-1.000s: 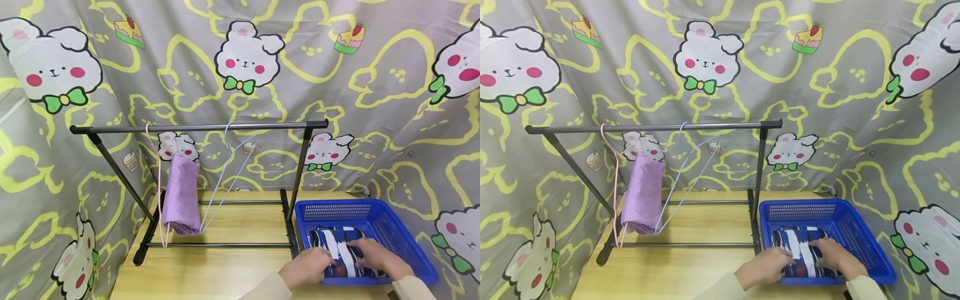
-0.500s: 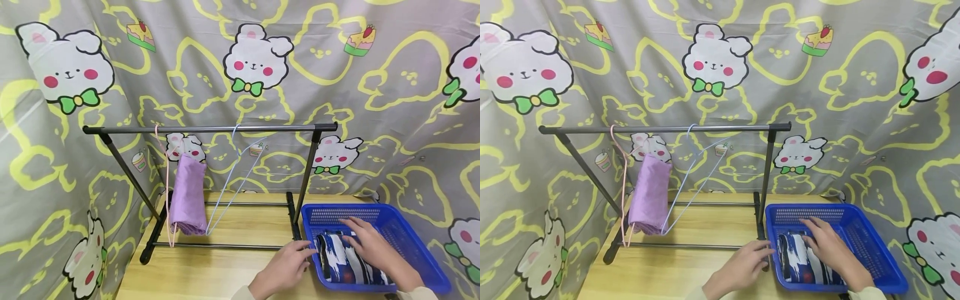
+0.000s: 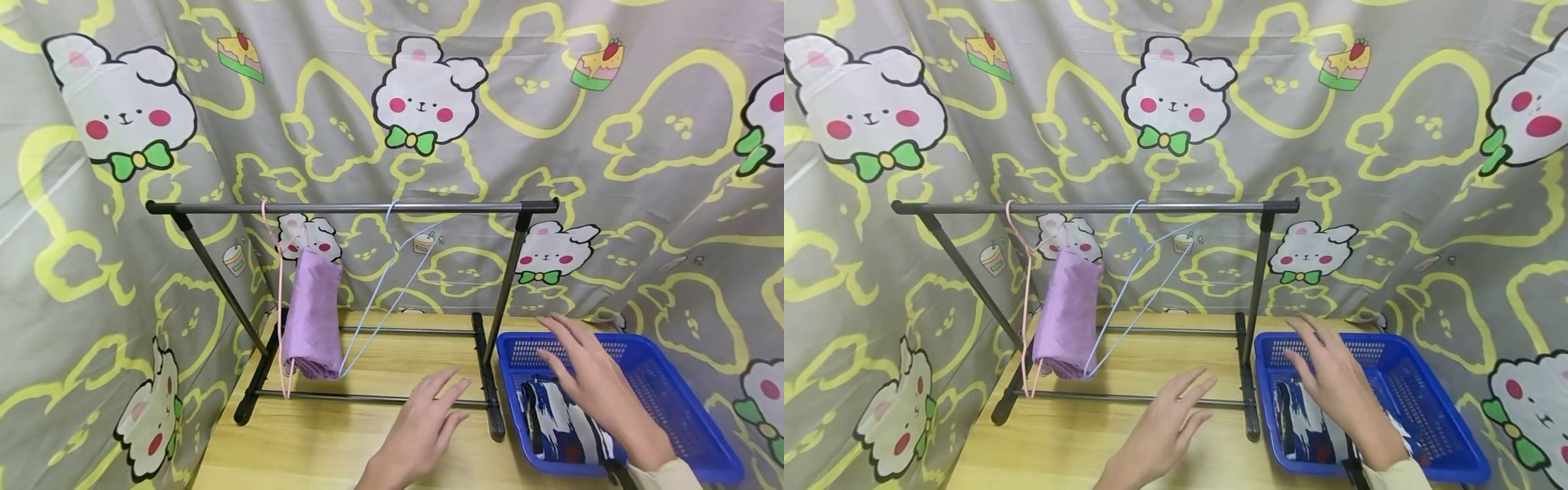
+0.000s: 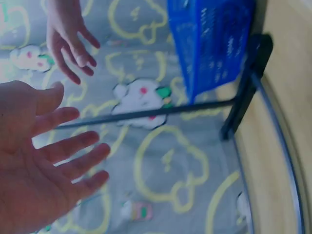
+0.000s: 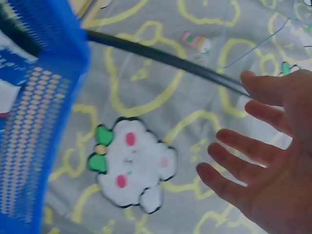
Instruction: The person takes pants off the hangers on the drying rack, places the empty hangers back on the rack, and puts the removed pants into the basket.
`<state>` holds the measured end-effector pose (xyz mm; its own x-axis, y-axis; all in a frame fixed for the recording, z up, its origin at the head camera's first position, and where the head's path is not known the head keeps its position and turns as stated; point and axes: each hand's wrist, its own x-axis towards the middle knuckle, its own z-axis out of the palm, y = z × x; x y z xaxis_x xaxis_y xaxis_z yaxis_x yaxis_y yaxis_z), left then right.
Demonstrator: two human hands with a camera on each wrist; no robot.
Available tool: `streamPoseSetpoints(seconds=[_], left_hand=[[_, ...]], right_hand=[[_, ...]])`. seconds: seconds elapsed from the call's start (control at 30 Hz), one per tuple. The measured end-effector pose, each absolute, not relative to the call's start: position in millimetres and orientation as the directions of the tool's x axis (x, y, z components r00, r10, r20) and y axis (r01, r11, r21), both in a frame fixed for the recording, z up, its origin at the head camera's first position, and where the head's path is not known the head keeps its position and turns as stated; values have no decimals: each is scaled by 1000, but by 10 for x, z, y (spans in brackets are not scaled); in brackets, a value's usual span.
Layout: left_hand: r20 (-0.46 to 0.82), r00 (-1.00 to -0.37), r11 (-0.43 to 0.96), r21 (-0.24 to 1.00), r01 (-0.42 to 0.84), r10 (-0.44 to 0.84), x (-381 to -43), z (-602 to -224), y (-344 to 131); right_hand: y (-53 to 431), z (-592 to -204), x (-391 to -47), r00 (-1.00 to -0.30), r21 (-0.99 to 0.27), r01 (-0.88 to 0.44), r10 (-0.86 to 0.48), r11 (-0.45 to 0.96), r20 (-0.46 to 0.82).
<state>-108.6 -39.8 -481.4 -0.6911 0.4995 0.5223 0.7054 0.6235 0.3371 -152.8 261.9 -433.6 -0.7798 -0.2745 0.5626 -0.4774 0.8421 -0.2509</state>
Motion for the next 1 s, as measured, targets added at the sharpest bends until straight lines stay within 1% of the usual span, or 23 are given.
streamPoseSetpoints(seconds=[0.13, 0.27, 0.43, 0.53, 0.67, 0.73, 0.83, 0.93, 1.0], left_hand=[[603, -689, 586, 409, 700, 402, -998, -4654, -565], [690, -656, 541, 441, 716, 306, -922, -4485, -713], [801, -578, 535, 422, 732, 157, -950, -4273, -934], [852, -516, 555, 392, 734, 81, -1001, -4180, -1096], [891, -454, 618, 369, 694, -23, -1081, -4070, -1334], [897, -432, 655, 381, 653, -92, -1118, -4016, -1463], [884, -431, 697, 424, 578, -181, -1158, -3950, -1645], [851, -471, 718, 478, 506, -235, -1156, -3922, -1791], [818, -512, 724, 518, 456, -262, -1136, -3926, -1868]], right_hand=[[2460, -4105, -1586, -727, -228, -493, -253, 840, 638], [2315, -3884, -1696, -673, -217, -514, -233, 830, 702], [2153, -3694, -1876, -572, -201, -583, -222, 788, 789], [2057, -3607, -1980, -502, -184, -622, -207, 761, 839], [1943, -3472, -2108, -402, -132, -636, -180, 760, 898], [1904, -3396, -2161, -367, -109, -625, -168, 773, 915], [1872, -3292, -2226, -349, -95, -610, -159, 786, 924], [1851, -3207, -2287, -349, -70, -612, -189, 788, 918], [1837, -3164, -2325, -343, -52, -622, -212, 781, 915]])
